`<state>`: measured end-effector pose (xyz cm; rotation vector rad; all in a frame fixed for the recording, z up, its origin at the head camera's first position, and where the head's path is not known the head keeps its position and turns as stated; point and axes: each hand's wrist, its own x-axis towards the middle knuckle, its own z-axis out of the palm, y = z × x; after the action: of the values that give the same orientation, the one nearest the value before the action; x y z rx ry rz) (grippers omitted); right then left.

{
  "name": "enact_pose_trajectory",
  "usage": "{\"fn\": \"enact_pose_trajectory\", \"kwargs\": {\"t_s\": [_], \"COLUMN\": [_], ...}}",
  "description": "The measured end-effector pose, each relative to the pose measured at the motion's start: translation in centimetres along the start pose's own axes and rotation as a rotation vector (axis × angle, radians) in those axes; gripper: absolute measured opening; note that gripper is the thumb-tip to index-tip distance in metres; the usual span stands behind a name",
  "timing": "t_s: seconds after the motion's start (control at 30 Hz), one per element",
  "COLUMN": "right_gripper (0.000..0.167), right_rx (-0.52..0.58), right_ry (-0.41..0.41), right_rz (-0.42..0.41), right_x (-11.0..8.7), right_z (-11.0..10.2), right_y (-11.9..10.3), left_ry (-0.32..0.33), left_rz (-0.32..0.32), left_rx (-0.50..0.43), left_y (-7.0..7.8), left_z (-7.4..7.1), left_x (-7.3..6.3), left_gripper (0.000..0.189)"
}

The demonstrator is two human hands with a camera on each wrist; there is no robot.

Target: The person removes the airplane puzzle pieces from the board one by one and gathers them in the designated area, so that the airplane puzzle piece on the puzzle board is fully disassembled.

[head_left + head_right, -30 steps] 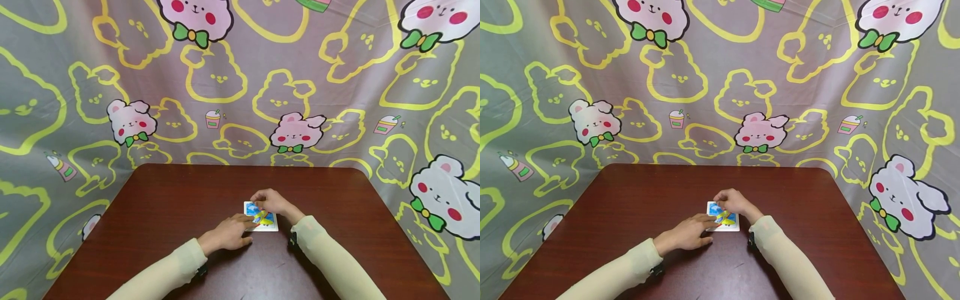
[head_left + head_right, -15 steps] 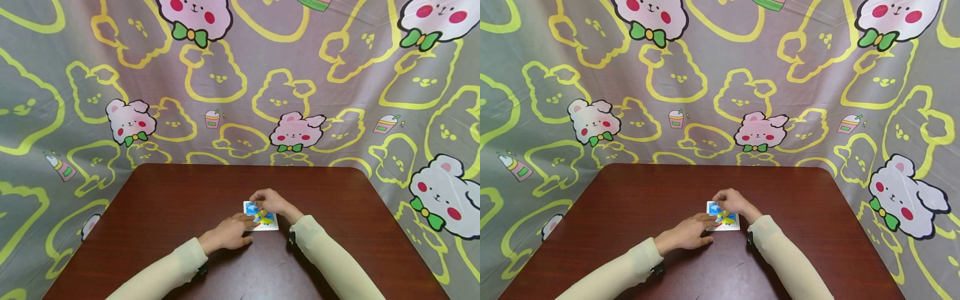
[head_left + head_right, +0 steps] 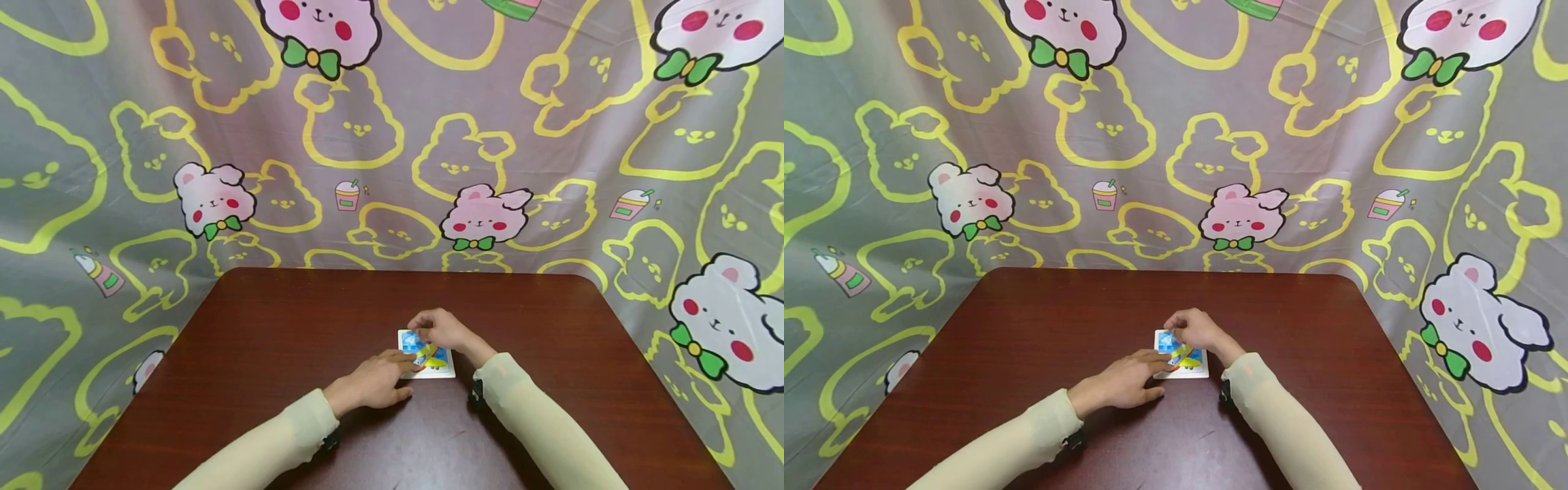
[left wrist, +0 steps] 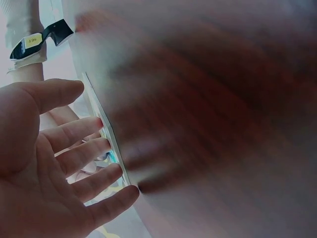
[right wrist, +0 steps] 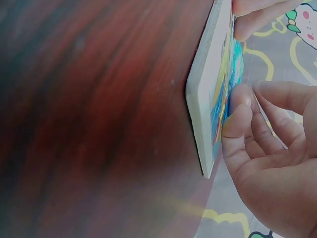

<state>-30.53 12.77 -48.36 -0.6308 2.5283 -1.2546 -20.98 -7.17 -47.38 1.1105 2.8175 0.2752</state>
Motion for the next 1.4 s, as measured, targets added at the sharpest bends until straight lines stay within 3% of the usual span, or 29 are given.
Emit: {"fn": "enact_pose_trajectory", "kwargs": {"t_s": [1.4], "right_gripper": [0.021], "right_rx": [-0.047], "right_ry": [0.031], "right_rz": [0.043], "right_x": [0.38], "right_z": [0.35], "right_y": [-0.23], "left_ry": [-0.011], "left_rz": [0.019], "left_rx": [0.002], "left_y": [-0.36], "left_z": [0.13], "left_x": [-0.05], "left_gripper": [0.047]}}
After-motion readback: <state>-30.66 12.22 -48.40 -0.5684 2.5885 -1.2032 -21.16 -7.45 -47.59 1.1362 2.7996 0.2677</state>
